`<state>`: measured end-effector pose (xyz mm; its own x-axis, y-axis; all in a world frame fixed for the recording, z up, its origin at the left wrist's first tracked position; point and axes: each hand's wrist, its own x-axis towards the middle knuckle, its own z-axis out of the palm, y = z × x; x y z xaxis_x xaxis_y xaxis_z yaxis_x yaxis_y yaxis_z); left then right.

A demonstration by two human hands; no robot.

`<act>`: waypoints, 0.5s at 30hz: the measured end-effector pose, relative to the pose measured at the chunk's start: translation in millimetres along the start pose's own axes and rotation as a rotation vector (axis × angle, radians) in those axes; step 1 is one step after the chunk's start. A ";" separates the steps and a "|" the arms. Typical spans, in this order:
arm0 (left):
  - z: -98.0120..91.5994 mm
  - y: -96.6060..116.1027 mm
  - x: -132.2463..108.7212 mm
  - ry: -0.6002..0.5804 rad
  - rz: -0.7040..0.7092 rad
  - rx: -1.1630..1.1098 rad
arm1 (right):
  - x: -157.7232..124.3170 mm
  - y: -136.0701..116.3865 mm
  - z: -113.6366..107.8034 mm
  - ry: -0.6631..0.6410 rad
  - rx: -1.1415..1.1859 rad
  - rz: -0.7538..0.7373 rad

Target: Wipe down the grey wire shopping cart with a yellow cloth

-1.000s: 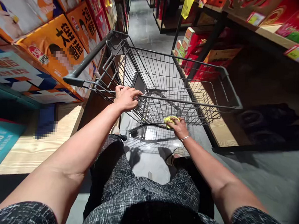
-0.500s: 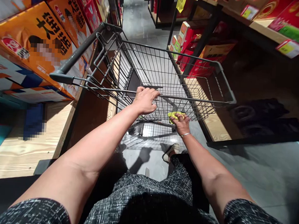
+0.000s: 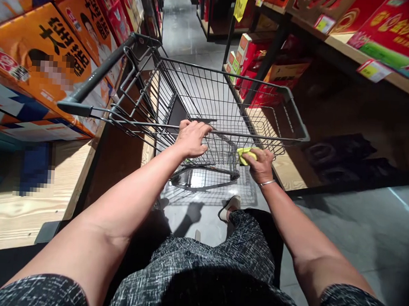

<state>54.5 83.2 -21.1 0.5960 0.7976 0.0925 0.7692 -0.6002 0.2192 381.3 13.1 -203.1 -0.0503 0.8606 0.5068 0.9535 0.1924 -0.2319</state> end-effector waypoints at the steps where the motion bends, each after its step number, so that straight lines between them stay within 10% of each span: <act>1: 0.0 -0.1 -1.4 0.007 0.000 -0.002 | 7.9 0.1 -13.1 0.090 -0.009 -0.004; 7: -3.5 -0.3 -19.7 0.022 -0.021 0.013 | 16.3 -7.3 -32.8 0.295 -0.045 0.002; 15: -2.5 -2.3 -23.7 0.014 -0.008 0.028 | -59.5 -14.8 19.0 -0.099 0.043 0.092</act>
<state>38.0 65.8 -21.3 0.5869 0.8028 0.1049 0.7799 -0.5954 0.1931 364.5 -32.1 -245.6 0.0054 0.9175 0.3977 0.9420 0.1287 -0.3098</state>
